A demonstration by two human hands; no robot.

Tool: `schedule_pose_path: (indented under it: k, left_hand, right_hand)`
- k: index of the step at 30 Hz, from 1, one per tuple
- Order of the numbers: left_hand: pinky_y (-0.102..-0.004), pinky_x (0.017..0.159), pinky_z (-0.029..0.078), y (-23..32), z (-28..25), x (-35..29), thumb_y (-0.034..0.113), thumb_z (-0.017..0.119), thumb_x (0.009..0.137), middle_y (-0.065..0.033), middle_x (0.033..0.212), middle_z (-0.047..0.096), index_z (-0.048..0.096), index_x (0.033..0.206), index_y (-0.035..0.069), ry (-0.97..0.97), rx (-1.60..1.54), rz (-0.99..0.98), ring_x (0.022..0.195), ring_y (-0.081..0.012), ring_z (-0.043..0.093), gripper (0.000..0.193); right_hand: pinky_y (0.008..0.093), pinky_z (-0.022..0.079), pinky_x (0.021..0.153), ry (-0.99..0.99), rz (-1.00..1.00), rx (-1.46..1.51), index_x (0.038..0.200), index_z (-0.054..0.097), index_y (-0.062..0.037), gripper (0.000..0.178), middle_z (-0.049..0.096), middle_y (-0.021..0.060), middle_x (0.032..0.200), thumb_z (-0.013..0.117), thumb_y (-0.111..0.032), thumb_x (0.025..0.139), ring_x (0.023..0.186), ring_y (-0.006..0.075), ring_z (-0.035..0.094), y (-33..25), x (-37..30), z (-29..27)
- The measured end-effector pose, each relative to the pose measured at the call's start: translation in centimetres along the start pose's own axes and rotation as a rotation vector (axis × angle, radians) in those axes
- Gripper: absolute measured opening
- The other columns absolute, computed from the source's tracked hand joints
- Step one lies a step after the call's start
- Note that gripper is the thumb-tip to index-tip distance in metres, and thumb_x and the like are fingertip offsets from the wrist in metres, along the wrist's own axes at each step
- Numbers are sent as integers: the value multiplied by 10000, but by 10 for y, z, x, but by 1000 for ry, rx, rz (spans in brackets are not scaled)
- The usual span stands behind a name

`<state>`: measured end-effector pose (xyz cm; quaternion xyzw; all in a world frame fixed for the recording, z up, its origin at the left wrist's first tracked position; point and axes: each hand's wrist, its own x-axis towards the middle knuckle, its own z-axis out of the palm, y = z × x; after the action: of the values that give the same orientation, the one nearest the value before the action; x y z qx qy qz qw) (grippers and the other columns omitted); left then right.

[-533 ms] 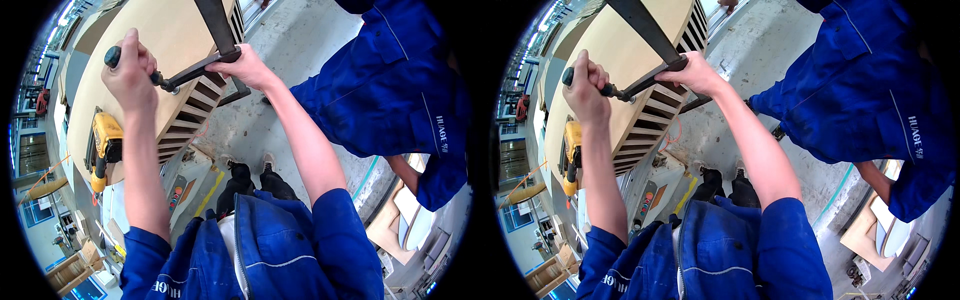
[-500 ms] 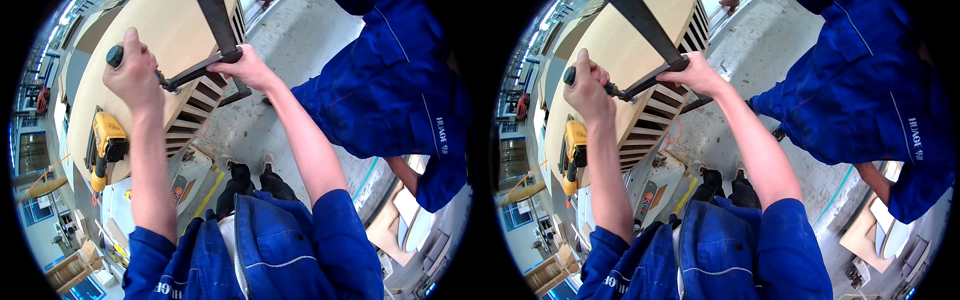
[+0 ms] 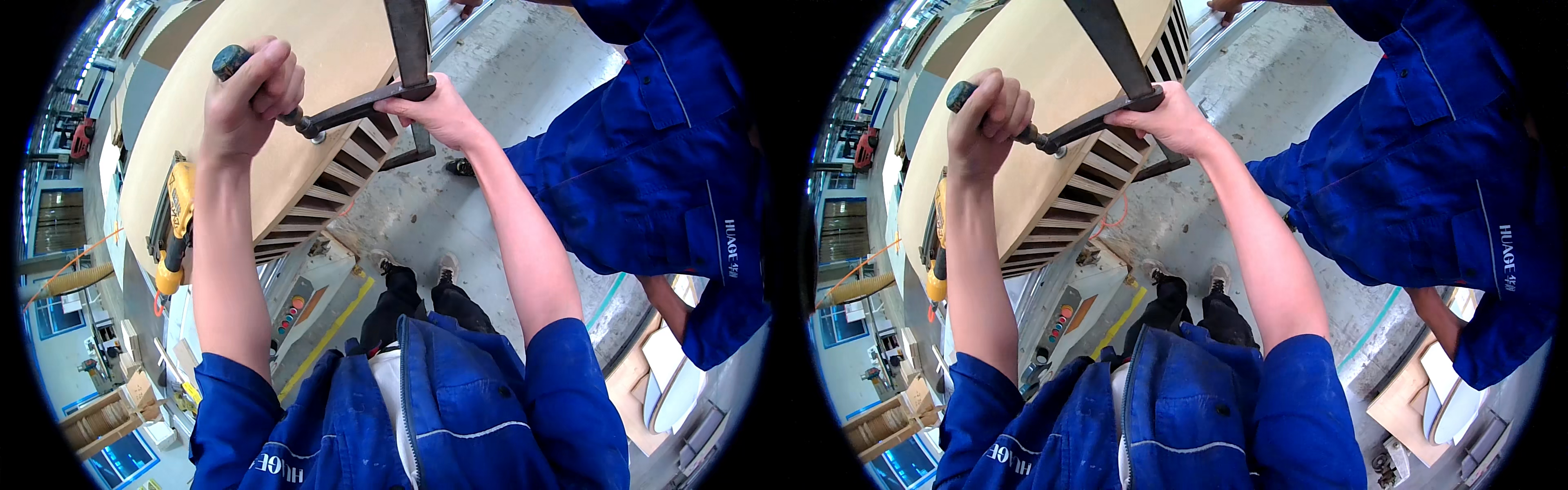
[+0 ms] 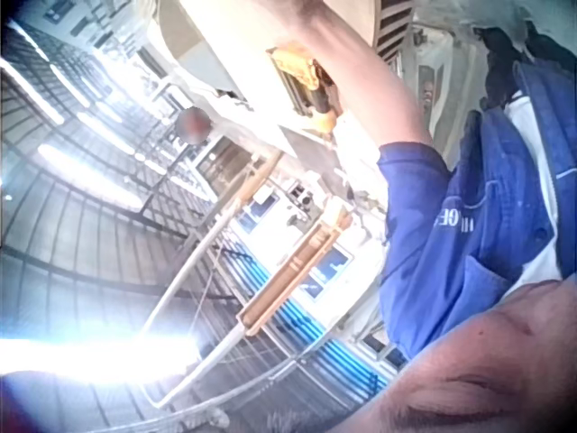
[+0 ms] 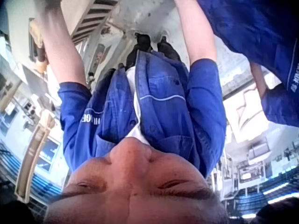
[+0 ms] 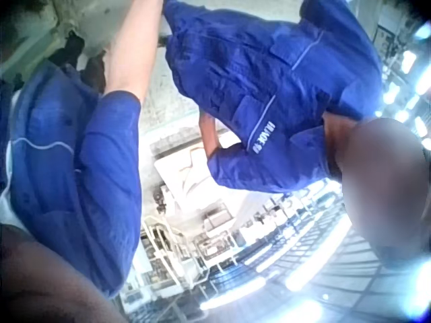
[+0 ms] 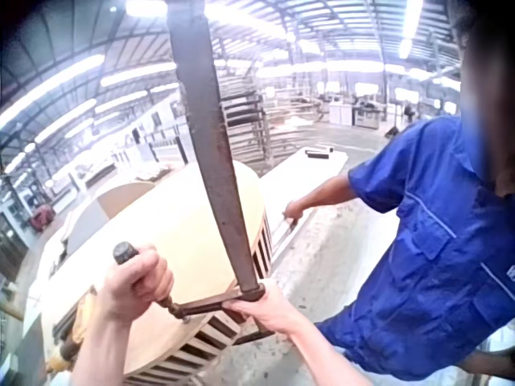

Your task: The person uses a tape measure to check dimensions on a wooden slatted structure, then secures a large oval wooden panel to the frame using a clamp and a pneumatic nail gun. The person adjusts the clamp and fires nails along the edge to fasten the panel.

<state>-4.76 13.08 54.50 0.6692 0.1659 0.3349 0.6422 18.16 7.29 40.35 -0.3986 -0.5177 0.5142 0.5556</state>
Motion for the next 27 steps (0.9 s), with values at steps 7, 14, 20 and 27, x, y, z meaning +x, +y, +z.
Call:
schedule_pose_path:
  k: [7, 14, 20, 27]
  left_hand:
    - [-272, 516, 373, -25, 64, 10, 210, 728, 945, 6, 591, 540, 602, 717, 41, 1063, 281, 325, 518, -95, 483, 311]
    - [-274, 652, 437, 4, 32, -5, 242, 693, 962, -7, 683, 539, 629, 869, 28, 452, 123, 99, 628, -122, 533, 242]
    - [-282, 593, 368, 13, -3, 7, 325, 561, 1001, 22, 559, 365, 507, 673, 100, -163, -3, -43, 547, -110, 426, 402]
    - [-268, 519, 372, -18, 59, 15, 201, 674, 975, 8, 568, 468, 507, 650, 88, 903, 218, 278, 509, -90, 449, 383]
  right_hand:
    - [241, 457, 565, 15, 2, -20, 913, 771, -21, 171, 654, -24, 713, 857, -149, 838, 625, 59, 553, -1, 0, 3]
    - [251, 451, 573, -6, -9, -43, 944, 778, -17, 172, 630, -26, 714, 845, -142, 847, 627, 63, 536, -4, -1, -1]
    - [255, 445, 579, -13, 21, -33, 941, 776, -14, 168, 615, -31, 708, 839, -140, 851, 623, 65, 523, -5, -1, 1]
    - [252, 443, 579, 12, 20, -70, 937, 775, -11, 176, 600, -34, 684, 841, -150, 850, 626, 60, 523, -4, -2, 1]
